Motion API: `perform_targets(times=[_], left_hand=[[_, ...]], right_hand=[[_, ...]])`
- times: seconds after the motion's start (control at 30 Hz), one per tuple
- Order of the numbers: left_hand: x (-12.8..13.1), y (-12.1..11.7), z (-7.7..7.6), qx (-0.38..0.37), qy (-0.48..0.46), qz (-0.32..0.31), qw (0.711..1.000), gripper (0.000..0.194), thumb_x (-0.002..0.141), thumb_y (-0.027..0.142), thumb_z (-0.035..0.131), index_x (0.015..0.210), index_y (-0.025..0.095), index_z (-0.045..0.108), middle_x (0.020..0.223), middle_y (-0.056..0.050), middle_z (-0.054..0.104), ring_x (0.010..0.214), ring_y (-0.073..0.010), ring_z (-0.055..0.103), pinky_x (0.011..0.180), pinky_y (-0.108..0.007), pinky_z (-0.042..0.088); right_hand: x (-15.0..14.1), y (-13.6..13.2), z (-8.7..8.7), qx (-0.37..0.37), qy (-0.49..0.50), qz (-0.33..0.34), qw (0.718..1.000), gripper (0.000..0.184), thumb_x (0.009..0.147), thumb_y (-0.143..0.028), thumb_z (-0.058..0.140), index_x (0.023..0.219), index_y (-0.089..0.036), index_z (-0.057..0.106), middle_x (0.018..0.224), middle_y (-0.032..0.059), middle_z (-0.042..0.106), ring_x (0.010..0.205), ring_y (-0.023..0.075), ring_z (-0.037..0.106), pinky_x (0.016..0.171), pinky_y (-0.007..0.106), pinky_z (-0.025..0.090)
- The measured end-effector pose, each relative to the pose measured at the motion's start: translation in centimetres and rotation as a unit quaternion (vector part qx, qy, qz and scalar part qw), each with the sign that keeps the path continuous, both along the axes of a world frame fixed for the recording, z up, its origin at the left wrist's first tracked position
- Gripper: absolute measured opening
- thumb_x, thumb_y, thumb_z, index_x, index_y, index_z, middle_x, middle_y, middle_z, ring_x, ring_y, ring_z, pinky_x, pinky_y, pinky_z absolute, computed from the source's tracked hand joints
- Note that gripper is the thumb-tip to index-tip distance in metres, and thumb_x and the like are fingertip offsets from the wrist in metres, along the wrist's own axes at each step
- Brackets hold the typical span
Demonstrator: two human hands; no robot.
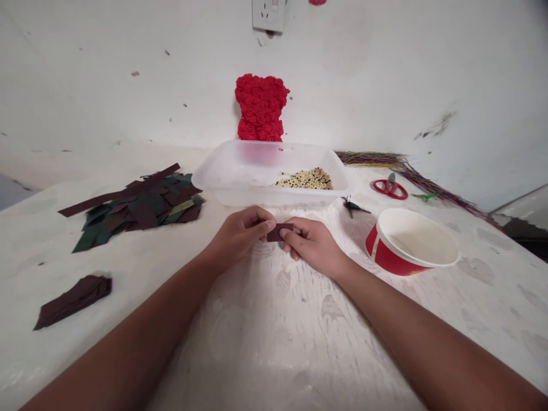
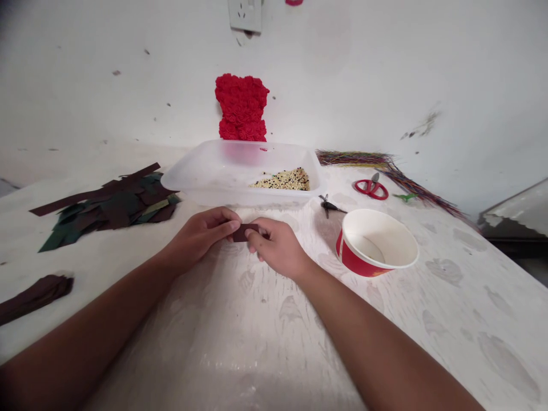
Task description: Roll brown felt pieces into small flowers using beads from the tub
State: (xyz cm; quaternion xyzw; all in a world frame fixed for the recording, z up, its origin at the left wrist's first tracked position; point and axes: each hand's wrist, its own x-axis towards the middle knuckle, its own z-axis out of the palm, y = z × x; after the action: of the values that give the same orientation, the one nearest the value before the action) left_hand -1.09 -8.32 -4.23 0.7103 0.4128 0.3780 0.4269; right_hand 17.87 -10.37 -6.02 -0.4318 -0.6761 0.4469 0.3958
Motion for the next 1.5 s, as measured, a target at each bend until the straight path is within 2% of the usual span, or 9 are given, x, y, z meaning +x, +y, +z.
perform_targets(times=[0.3, 0.47, 0.6, 0.83, 0.93, 1.1, 1.5], left_hand=[[0.08, -0.04, -0.21, -0.058, -0.044, -0.028, 0.997, 0.016, 0.079, 0.03, 0.068, 0.087, 0.019, 0.06, 0.086, -0.002, 0.064, 0.085, -0.0178, 0.062, 0.078, -0.029, 0.047], [0.08, 0.06, -0.11, -0.014, 0.017, 0.004, 1.0, 0.021, 0.083, 0.039, 0.064, 0.08, 0.018, 0.061, 0.074, 0.001, 0.059, 0.071, -0.0139, 0.056, 0.065, -0.025, 0.041], [0.04, 0.18, -0.05, 0.0, 0.032, 0.01, 0.999, 0.025, 0.085, 0.042, 0.06, 0.078, 0.017, 0.061, 0.074, 0.001, 0.059, 0.072, -0.0136, 0.054, 0.067, -0.026, 0.041], [0.28, 0.13, -0.33, -0.027, 0.011, 0.026, 0.999, 0.023, 0.078, 0.037, 0.07, 0.079, 0.018, 0.058, 0.071, 0.003, 0.057, 0.065, -0.0109, 0.052, 0.058, -0.022, 0.036], [0.18, 0.12, -0.4, -0.031, 0.011, 0.029, 0.999, 0.027, 0.077, 0.039, 0.071, 0.076, 0.018, 0.055, 0.069, 0.003, 0.056, 0.064, -0.0106, 0.051, 0.056, -0.022, 0.034], [0.06, 0.17, -0.38, -0.027, 0.031, 0.031, 0.999, 0.03, 0.077, 0.043, 0.071, 0.073, 0.018, 0.056, 0.068, 0.002, 0.059, 0.065, -0.0115, 0.053, 0.057, -0.022, 0.037], [0.51, 0.08, -0.83, 0.008, 0.001, 0.084, 0.996, 0.02, 0.076, 0.035, 0.073, 0.073, 0.019, 0.062, 0.063, 0.003, 0.062, 0.058, -0.0108, 0.055, 0.055, -0.022, 0.041]], right_hand=[[-0.01, -0.05, -0.01, 0.0, 0.007, -0.002, 1.0, 0.019, 0.089, -0.031, 0.051, 0.077, -0.018, 0.059, 0.065, -0.0026, 0.059, 0.047, 0.0083, 0.049, 0.046, 0.022, 0.038], [0.06, 0.07, -0.19, 0.011, 0.004, 0.008, 1.0, 0.02, 0.089, -0.031, 0.051, 0.078, -0.018, 0.062, 0.066, -0.0023, 0.06, 0.047, 0.0076, 0.049, 0.047, 0.021, 0.038], [0.02, 0.2, -0.25, 0.018, 0.009, 0.008, 1.0, 0.018, 0.088, -0.029, 0.052, 0.079, -0.017, 0.063, 0.063, -0.0028, 0.059, 0.047, 0.0072, 0.049, 0.046, 0.02, 0.037], [-0.17, 0.27, -0.44, -0.009, 0.038, -0.005, 0.999, 0.015, 0.086, -0.028, 0.056, 0.091, -0.017, 0.064, 0.062, -0.0037, 0.058, 0.047, 0.0078, 0.049, 0.044, 0.02, 0.04], [-0.12, 0.23, -0.47, -0.005, 0.033, -0.002, 0.999, 0.014, 0.086, -0.028, 0.055, 0.089, -0.017, 0.063, 0.062, -0.0039, 0.058, 0.046, 0.0077, 0.048, 0.044, 0.02, 0.038], [0.06, 0.07, -0.21, 0.022, 0.005, 0.019, 1.0, 0.016, 0.088, -0.025, 0.051, 0.082, -0.017, 0.062, 0.064, -0.0029, 0.058, 0.049, 0.0075, 0.05, 0.047, 0.02, 0.038], [-0.08, 0.3, -0.25, -0.013, 0.029, 0.004, 0.999, 0.014, 0.085, -0.021, 0.047, 0.083, -0.018, 0.061, 0.065, -0.003, 0.06, 0.047, 0.0078, 0.05, 0.047, 0.021, 0.039]])
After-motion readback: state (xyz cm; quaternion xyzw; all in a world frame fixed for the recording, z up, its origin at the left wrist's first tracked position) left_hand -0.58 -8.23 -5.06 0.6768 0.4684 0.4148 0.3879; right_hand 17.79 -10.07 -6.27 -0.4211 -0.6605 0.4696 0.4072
